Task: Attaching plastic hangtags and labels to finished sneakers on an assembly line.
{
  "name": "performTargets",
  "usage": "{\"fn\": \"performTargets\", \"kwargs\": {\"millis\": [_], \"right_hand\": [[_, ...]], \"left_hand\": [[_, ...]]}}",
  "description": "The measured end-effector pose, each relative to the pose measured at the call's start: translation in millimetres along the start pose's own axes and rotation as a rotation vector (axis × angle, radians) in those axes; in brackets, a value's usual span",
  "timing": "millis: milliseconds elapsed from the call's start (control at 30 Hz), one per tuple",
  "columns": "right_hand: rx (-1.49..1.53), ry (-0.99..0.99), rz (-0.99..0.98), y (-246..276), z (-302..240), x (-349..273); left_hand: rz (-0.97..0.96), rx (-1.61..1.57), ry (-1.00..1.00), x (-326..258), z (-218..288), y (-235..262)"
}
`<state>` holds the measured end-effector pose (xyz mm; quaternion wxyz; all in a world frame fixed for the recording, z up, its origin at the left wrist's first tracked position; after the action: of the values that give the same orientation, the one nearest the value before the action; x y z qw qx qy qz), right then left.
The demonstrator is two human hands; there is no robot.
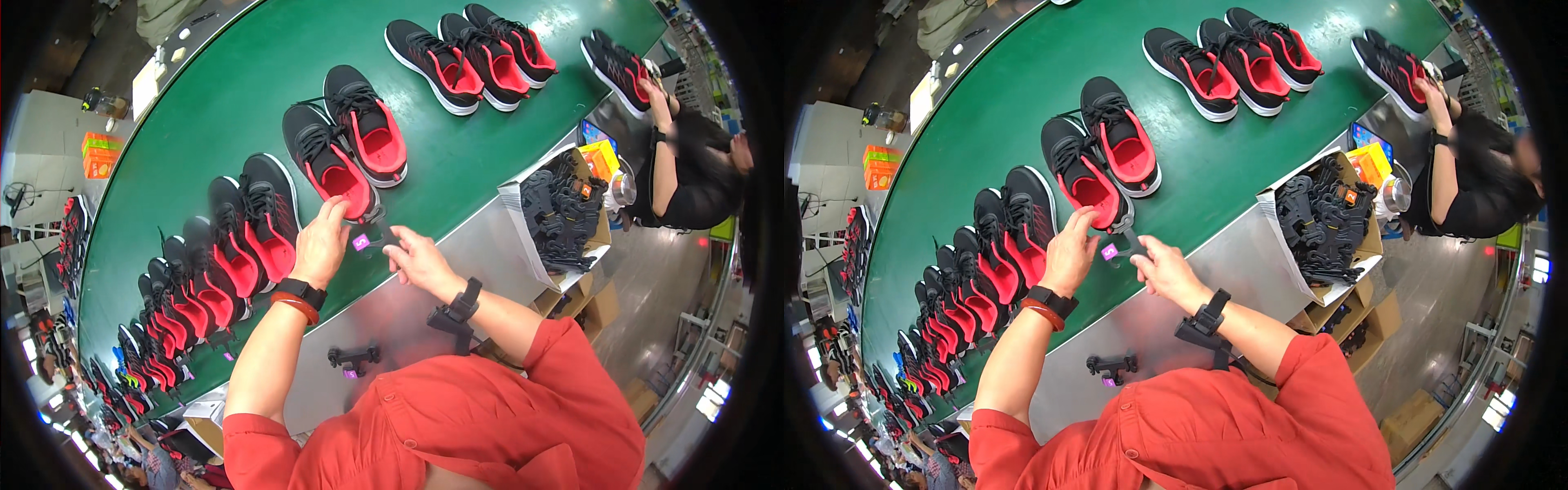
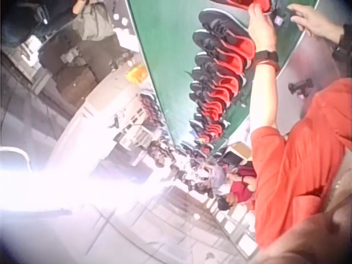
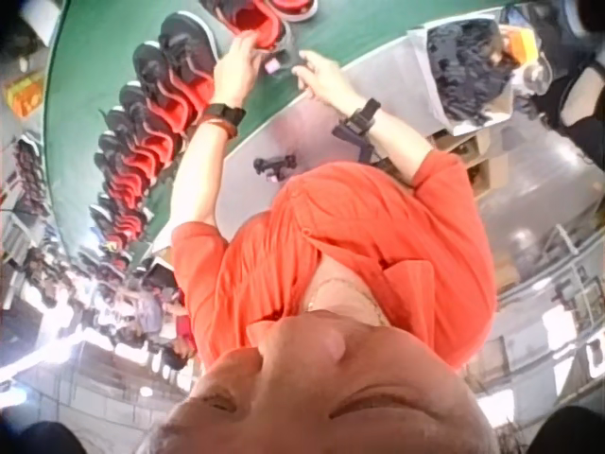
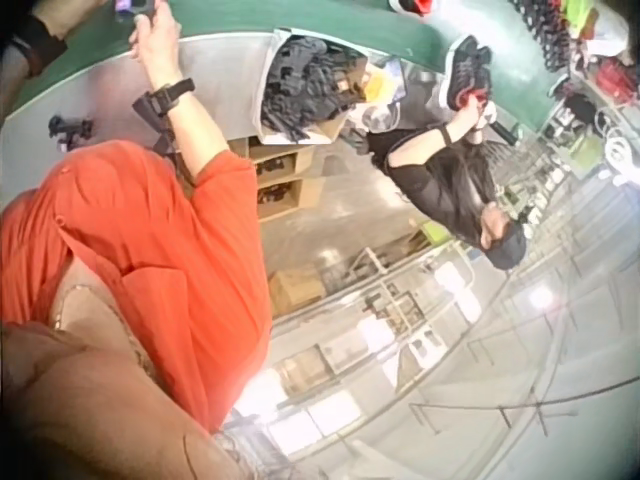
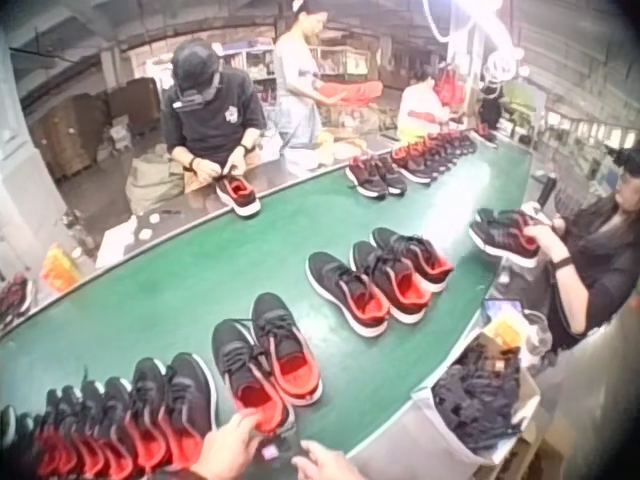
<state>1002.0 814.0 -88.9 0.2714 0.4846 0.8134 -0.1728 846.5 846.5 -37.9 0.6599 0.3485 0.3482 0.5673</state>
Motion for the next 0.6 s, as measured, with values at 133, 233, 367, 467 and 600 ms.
{"fn": "performTargets", "kwargs": {"millis": [133,233,367,467,600], "right_hand": [[0.089,-0.034,-0.006,-20.9,23.8,3.0],[-0.158,0.266,-0.078,-36.6,2.4,9.0],[-0.420,0.330,-0.356,-24.5,-15.9,28.9],[-0.424,0.246,-0.488,-10.5,-17.6,39.5],[-0.739,0.452,-0.418,-3.5,-66.3,39.7]], "left_hand": [[-0.051,-0.013,-0.011,6.6,-16.0,-17.6],[-0.083,-0.006,-0.035,14.0,-19.2,-22.6],[-0.057,0.103,-0.143,1.5,-11.5,-13.2],[-0.182,0.164,-0.332,-4.3,28.5,-25.2],[-0.272,0.241,-0.219,-3.0,19.7,-36.4]]}}
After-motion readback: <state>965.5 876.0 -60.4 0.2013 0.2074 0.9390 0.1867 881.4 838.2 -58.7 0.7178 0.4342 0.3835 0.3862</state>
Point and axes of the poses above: each hand's wrist, its own x-axis towards the middle knuckle, its own y-axis out of the back of the hand, z = x × y, the point moved 10 cm from there along x, towards the middle knuckle, and after that the axes turned 3 degrees about x, right-handed, at the moved point
